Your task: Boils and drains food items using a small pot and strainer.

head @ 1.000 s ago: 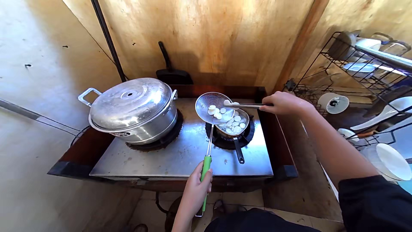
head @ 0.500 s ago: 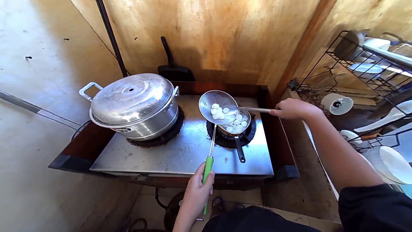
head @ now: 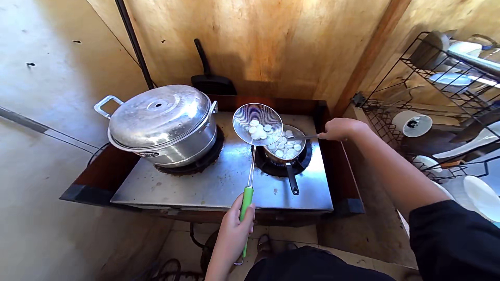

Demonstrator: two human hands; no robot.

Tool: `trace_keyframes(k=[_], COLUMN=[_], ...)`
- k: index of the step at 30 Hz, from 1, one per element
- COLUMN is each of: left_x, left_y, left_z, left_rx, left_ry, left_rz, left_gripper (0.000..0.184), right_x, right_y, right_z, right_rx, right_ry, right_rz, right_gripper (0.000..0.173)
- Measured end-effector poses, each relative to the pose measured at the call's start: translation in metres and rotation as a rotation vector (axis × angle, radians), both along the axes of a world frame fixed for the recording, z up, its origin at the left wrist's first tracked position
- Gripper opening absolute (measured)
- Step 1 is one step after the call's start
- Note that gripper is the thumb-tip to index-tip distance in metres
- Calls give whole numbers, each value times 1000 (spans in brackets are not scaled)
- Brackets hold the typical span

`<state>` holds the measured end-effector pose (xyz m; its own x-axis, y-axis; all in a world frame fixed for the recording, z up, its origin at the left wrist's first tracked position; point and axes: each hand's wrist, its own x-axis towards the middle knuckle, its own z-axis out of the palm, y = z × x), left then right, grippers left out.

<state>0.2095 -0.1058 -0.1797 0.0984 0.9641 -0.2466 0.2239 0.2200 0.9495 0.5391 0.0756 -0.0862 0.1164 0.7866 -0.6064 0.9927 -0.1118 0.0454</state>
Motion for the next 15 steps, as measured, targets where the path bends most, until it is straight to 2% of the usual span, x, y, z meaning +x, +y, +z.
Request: trace_keyframes(k=[6, 10, 15], left_x=[-3, -4, -6], left_y=[-1, -1, -1], left_z=[3, 4, 5], left_rx=[-4, -16, -18], left_ry=[-10, -7, 1], left_rz=[9, 16, 15], left_gripper=[39, 39, 39], right_x=[16, -3, -16], right_y=[18, 0, -7], right_z=[-56, -52, -62], right_rx=[-55, -116, -45], right_ry=[187, 234, 227], right_rz=[40, 144, 301], right_gripper=[56, 57, 54])
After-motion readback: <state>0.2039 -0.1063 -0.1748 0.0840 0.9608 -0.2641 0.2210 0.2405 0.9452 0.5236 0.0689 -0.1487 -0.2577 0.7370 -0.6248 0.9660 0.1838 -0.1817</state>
